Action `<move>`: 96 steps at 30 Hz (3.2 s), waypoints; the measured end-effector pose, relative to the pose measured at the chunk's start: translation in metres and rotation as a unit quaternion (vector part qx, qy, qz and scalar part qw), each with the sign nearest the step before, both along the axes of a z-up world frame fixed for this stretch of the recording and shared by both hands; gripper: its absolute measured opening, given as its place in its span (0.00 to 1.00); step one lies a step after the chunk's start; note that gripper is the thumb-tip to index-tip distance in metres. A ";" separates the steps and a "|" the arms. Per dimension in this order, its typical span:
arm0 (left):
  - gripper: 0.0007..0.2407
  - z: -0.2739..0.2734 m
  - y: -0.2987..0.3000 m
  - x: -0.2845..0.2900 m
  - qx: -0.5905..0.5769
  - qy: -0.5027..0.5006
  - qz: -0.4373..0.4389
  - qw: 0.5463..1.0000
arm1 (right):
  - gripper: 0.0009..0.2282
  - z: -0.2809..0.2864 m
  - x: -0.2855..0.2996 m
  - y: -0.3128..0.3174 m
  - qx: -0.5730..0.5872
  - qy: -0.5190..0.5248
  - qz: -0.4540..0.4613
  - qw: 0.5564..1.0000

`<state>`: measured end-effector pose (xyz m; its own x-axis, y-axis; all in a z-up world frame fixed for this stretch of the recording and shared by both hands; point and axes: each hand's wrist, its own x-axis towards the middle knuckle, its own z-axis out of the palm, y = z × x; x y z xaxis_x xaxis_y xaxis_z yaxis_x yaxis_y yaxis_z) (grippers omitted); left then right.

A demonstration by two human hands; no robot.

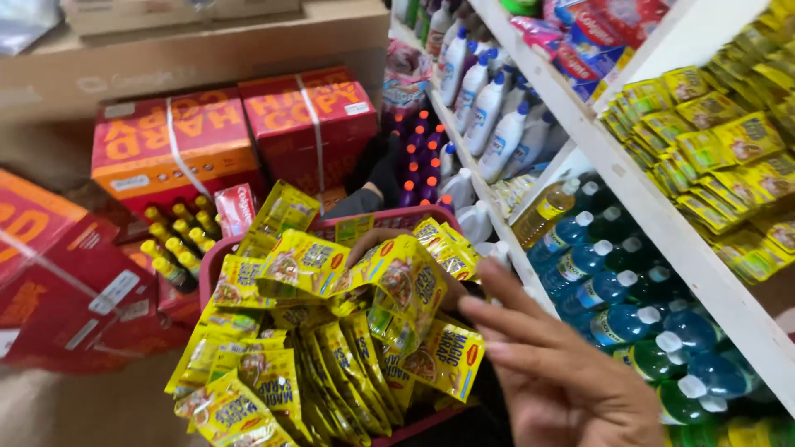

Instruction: Sort seasoning sachets from a basket and stock them onto a store shelf.

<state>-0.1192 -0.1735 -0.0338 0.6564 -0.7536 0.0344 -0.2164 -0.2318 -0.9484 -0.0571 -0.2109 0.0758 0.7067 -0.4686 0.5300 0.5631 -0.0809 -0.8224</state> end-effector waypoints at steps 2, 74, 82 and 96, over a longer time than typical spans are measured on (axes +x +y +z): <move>0.18 0.038 0.004 0.051 0.012 -0.036 0.004 0.999 | 0.12 -0.011 0.008 -0.001 0.023 0.072 -0.007 0.997; 0.22 0.034 0.085 0.309 -0.730 0.675 -0.100 -0.038 | 0.11 -0.148 0.184 -0.094 0.167 0.040 0.295 0.940; 0.24 -0.001 0.075 0.310 -0.651 0.678 -0.282 0.192 | 0.16 -0.142 0.171 -0.088 0.207 -0.035 0.325 0.922; 0.25 -0.007 0.086 0.324 -0.776 0.623 -0.078 0.049 | 0.08 -0.137 0.178 -0.074 0.163 0.059 0.259 0.950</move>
<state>0.2052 -0.0877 -0.0405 0.8684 -0.4770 0.1353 0.0053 0.2819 0.9594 0.1208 -0.2854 -0.0615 0.9330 -0.1674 0.3187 0.3599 0.4509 -0.8168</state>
